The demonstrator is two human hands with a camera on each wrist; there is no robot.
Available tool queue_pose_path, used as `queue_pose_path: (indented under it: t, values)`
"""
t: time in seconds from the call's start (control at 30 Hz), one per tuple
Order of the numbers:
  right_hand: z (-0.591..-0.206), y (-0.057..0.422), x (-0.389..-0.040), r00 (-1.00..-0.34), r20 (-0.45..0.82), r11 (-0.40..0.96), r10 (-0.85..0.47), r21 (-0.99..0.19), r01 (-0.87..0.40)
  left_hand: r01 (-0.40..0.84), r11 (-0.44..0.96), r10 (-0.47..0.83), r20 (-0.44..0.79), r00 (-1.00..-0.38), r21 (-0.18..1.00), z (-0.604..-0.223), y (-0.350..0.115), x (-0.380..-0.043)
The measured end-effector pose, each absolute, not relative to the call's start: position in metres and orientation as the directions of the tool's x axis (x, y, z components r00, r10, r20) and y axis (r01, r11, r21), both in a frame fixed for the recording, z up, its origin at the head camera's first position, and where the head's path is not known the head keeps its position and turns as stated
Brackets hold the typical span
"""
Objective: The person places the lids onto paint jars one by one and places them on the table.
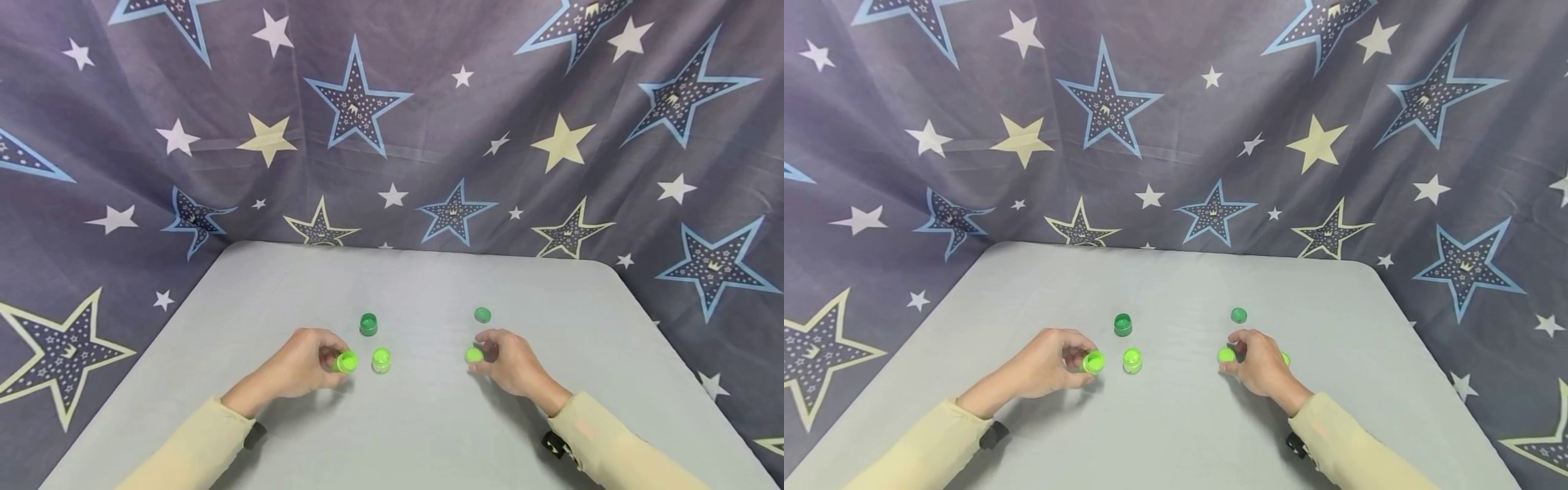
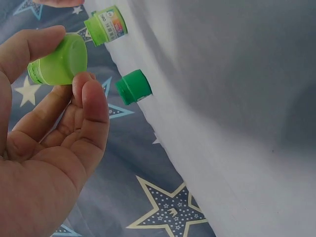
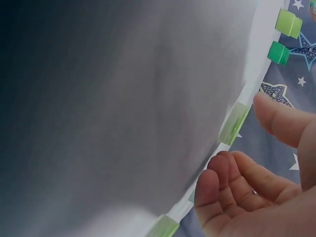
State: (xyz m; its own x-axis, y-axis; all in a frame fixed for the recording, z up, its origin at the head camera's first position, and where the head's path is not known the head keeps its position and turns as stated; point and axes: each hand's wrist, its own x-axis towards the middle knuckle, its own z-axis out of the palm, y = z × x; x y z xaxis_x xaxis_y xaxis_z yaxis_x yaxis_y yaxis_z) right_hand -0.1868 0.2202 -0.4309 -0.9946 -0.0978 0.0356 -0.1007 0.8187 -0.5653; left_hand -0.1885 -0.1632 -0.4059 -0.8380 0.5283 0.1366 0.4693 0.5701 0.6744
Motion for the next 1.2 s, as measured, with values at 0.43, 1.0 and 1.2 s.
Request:
queue_pose_path:
  t: [0.43,1.0,1.2]
  values:
    - [-0.434,0.216,-0.191,-0.995,-0.042,0.834,-0.088,-0.550,-0.050,0.478,0.557,0.538,0.143,-0.831,0.680,-0.406,-0.162,-0.185]
    - [-0.434,0.212,-0.190,-0.995,-0.060,0.835,-0.084,-0.548,-0.038,0.498,0.524,0.568,0.152,-0.809,0.692,-0.407,-0.157,-0.179]
    - [-0.431,0.210,-0.188,-0.995,-0.060,0.828,-0.083,-0.560,-0.036,0.507,0.516,0.583,0.150,-0.799,0.691,-0.407,-0.152,-0.175]
